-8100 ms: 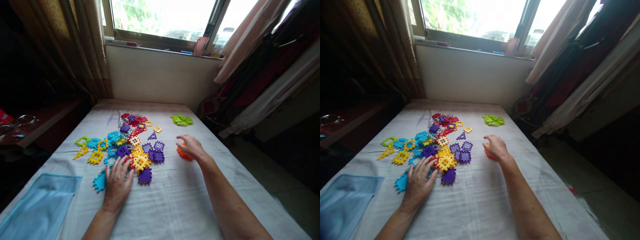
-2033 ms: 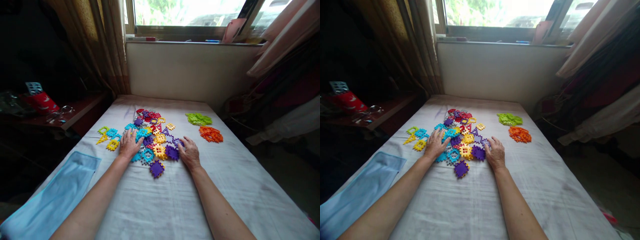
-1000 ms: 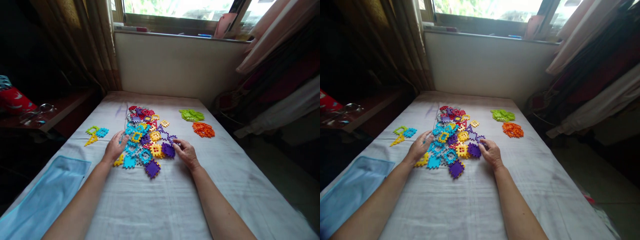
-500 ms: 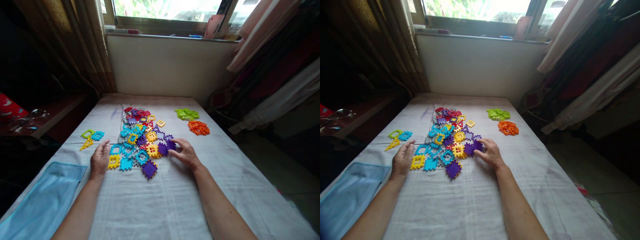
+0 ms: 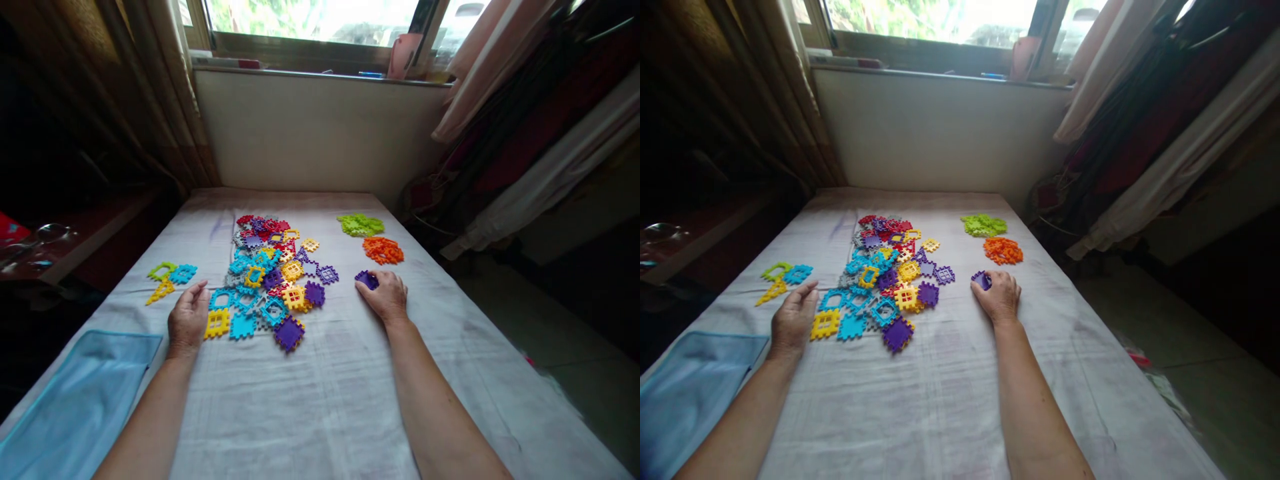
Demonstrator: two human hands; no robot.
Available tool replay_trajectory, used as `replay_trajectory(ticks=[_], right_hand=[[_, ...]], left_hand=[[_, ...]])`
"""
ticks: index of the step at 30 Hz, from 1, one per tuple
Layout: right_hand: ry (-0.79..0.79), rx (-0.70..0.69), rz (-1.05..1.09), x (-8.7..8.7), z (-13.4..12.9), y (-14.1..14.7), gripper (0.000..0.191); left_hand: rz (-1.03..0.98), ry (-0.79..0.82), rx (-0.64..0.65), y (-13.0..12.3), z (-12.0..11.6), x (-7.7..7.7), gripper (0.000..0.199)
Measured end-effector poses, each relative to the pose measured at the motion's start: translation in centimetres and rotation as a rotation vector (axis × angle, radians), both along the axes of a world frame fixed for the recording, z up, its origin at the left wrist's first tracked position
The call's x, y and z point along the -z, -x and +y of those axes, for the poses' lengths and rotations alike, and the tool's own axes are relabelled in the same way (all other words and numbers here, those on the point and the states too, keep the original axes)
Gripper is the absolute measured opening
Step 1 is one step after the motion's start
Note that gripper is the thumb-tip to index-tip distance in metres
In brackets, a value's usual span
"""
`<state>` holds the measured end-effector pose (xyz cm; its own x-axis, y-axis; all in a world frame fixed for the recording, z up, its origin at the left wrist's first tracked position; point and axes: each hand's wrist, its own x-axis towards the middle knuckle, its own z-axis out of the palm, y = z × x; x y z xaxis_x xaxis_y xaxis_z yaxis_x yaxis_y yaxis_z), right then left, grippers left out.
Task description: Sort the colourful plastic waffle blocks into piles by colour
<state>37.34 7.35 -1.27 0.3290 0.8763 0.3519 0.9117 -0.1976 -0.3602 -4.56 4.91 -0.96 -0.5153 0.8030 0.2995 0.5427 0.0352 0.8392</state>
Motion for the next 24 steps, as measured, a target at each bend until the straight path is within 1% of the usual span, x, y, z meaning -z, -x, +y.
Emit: replay_trajectory(ticks=[2, 3, 4, 6, 8, 10, 12, 18, 20, 24], right_hand=[[-0.068, -0.035, 0.004, -0.2, -0.3, 0.9, 0.032], [-0.106, -0.084, 0.005, -0.3, -0.5, 1.6, 0.029], [-0.141, -0.156, 0.006, -0.4, -0.8, 2.5, 0.025], [-0.185, -0.345, 0.012, -0.6, -1.5, 4.6, 0.021], [-0.186, -0.518, 0.023, -0.7, -2.3, 6.5, 0.022], [-0.158, -0.622, 0.03, -0.7, -2.9, 7.8, 0.026], [-0.12, -0.659, 0.031, -0.7, -3.3, 8.4, 0.032], [-0.067, -0.653, 0.018, -0.7, -3.5, 8.5, 0.044], [-0.06, -0.651, 0.015, -0.6, -3.5, 8.5, 0.043], [-0.057, -0.66, 0.012, -0.5, -3.5, 8.5, 0.035]], left_hand=[[0.001, -0.008, -0.006, 0.0, 0.1, 0.0, 0.043], [0.004, -0.01, -0.009, 0.0, 0.1, 0.0, 0.042], [0.009, -0.01, -0.012, 0.0, 0.1, 0.1, 0.041], [0.021, -0.005, -0.009, 0.0, 0.2, 0.1, 0.04], [0.032, -0.004, -0.002, 0.0, 0.2, 0.1, 0.04], [0.048, -0.013, 0.008, 0.0, 0.1, 0.2, 0.039], [0.068, -0.025, 0.016, 0.0, 0.1, 0.2, 0.038], [0.073, -0.029, 0.034, 0.0, 0.2, 0.4, 0.039], [0.075, -0.033, 0.036, 0.0, 0.2, 0.4, 0.039], [0.096, -0.029, 0.027, 0.1, 0.3, 0.5, 0.037]])
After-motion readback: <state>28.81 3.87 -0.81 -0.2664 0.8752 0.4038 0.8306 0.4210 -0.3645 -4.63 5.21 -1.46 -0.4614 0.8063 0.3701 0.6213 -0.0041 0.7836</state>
